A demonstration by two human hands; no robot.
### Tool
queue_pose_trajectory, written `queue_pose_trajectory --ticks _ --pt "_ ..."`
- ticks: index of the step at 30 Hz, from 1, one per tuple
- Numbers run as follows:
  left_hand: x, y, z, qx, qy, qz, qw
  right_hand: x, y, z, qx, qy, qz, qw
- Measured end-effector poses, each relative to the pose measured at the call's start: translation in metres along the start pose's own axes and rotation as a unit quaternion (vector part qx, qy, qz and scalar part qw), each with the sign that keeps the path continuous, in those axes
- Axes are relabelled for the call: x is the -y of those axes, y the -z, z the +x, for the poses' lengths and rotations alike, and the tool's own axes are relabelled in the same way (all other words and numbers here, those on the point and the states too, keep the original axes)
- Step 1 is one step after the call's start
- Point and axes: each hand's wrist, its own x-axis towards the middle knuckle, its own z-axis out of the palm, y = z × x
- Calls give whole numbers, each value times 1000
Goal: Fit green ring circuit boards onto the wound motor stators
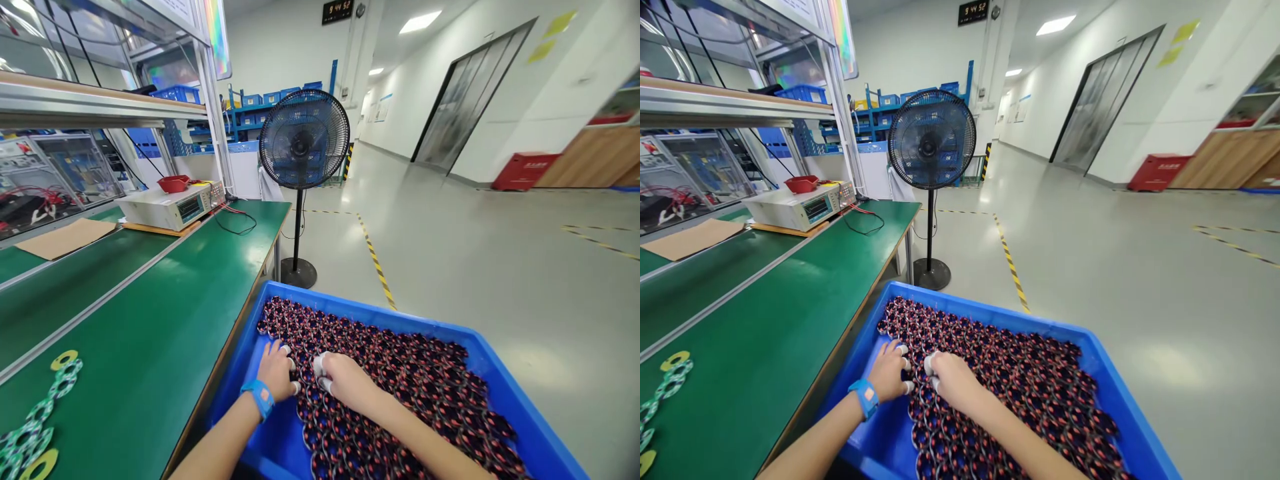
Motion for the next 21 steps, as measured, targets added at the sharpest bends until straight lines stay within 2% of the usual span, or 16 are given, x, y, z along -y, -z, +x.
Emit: queue_pose_trajectory --ticks 7,10,13,17,19,21 --pt "-12 9 6 25 9 85 996 -7 -17 13 6 88 -33 996" --pt "-5 18 -7 29 12 97 995 -13 -18 18 -7 116 -29 993" --pt "-1 44 -28 16 15 101 995 -18 -17 21 -11 137 -21 990" --pt "4 101 -83 -63 18 72 995 -20 -16 22 0 154 -28 988" --pt "16 126 -128 -113 29 62 991 -19 -15 22 5 158 -39 987" --pt "37 139 -182 -142 90 86 982 -16 -14 22 13 163 -54 985"
